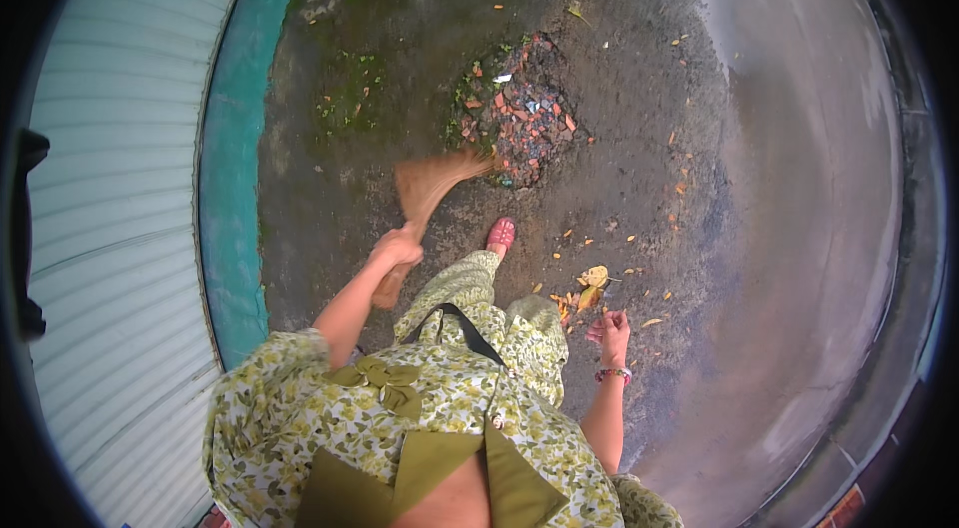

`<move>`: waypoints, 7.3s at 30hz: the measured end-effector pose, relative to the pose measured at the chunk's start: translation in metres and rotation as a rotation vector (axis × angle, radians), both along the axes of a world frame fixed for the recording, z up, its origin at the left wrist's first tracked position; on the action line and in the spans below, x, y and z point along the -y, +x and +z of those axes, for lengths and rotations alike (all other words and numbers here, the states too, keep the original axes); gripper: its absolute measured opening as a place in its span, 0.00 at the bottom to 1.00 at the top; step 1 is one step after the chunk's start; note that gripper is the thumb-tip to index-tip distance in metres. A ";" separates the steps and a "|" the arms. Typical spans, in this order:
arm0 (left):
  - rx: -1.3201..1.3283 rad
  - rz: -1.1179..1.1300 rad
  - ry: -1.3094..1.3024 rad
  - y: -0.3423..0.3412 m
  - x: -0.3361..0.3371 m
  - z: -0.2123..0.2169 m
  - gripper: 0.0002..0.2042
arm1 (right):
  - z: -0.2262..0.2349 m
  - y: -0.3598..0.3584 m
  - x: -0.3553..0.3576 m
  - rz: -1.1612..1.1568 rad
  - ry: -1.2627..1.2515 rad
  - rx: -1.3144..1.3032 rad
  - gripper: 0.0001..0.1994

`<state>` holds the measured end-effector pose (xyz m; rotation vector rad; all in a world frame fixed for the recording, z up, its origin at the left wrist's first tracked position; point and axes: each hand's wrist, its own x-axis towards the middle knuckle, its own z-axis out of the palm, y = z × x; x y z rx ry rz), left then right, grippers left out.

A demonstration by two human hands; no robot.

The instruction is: The person sweeps scattered leaves and debris on a concrete surface using a broom and dustpan. They gather the leaves into piles, scoop them into the dustpan, and walk to a green dumpster to dispose of the collected debris.

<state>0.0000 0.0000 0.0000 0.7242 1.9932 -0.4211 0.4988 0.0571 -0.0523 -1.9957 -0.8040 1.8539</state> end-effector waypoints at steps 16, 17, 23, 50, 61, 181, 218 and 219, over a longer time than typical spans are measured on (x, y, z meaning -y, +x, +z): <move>0.357 0.791 0.391 -0.055 0.043 0.048 0.44 | 0.023 0.021 0.023 -0.107 -0.112 0.141 0.07; 0.354 0.906 0.456 -0.070 0.042 0.035 0.39 | 0.028 0.027 0.026 -0.150 -0.081 0.139 0.07; 0.333 1.176 0.563 -0.168 -0.047 -0.064 0.17 | 0.042 0.093 0.102 -0.225 -0.011 0.306 0.08; 0.415 1.147 0.595 -0.138 -0.440 -0.063 0.40 | 0.010 0.292 -0.174 -0.446 -0.366 0.311 0.06; 0.095 0.554 0.326 0.039 -0.615 -0.260 0.47 | 0.087 0.185 -0.234 -0.030 -0.510 0.436 0.09; 1.093 -0.177 -0.175 0.149 -0.896 -0.026 0.50 | -0.021 0.007 -0.568 -0.602 -0.122 0.097 0.04; 0.658 -1.091 -0.312 0.189 -1.253 -0.210 0.52 | 0.098 -0.288 -0.785 -1.248 -0.593 0.118 0.05; 0.766 -1.057 -0.482 0.210 -1.253 -0.200 0.52 | 0.104 -0.293 -0.782 -1.267 -0.588 0.118 0.04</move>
